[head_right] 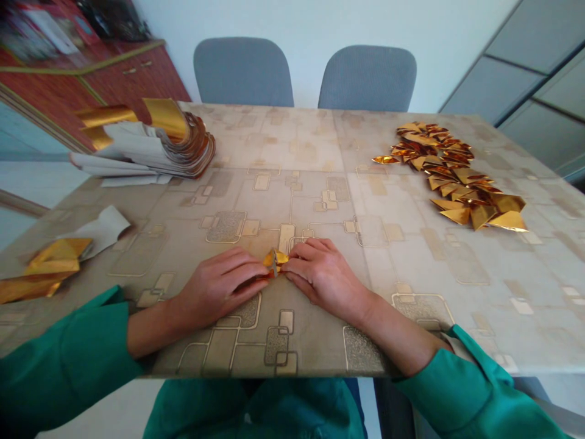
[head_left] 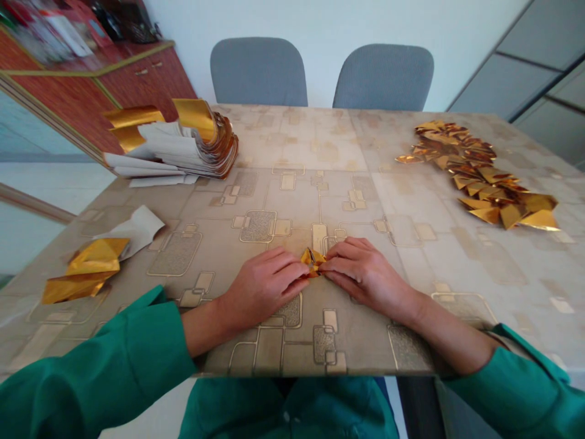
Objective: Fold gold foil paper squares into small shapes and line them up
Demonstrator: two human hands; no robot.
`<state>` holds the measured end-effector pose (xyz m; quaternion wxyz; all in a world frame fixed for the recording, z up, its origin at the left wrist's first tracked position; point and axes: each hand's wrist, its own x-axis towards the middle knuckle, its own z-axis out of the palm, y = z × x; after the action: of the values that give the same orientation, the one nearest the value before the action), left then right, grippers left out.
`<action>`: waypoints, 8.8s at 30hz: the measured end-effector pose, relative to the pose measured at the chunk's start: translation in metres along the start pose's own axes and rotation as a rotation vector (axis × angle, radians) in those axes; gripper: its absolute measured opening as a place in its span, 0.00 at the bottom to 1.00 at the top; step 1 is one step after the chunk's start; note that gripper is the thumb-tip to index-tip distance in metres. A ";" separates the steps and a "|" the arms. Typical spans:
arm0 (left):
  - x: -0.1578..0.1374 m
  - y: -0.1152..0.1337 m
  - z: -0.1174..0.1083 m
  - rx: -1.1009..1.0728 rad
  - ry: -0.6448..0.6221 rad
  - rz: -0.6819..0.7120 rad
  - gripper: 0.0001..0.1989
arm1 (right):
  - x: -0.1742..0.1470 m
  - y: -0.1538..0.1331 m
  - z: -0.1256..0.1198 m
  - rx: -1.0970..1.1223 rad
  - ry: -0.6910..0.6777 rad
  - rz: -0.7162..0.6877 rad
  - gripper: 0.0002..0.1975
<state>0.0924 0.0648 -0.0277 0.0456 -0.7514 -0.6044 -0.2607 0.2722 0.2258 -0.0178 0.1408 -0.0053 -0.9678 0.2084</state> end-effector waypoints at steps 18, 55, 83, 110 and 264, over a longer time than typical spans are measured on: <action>0.002 0.001 0.000 -0.256 -0.007 -0.305 0.04 | 0.003 0.007 0.005 0.125 0.001 0.096 0.11; -0.003 0.000 -0.003 -0.078 -0.013 -0.029 0.08 | 0.000 0.011 -0.006 0.119 -0.045 -0.061 0.09; 0.007 0.005 -0.009 0.336 0.031 0.171 0.12 | 0.005 -0.001 0.004 -0.028 -0.020 -0.027 0.09; -0.001 0.004 0.010 0.228 0.053 0.007 0.11 | 0.002 0.003 0.008 -0.098 0.037 -0.092 0.11; 0.001 -0.027 -0.006 0.266 -0.379 0.161 0.21 | 0.002 -0.004 -0.002 -0.392 -0.007 -0.098 0.12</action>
<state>0.0654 0.0704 -0.0288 0.0509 -0.8200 -0.5694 -0.0288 0.2710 0.2230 -0.0135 0.1437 0.0152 -0.9895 0.0092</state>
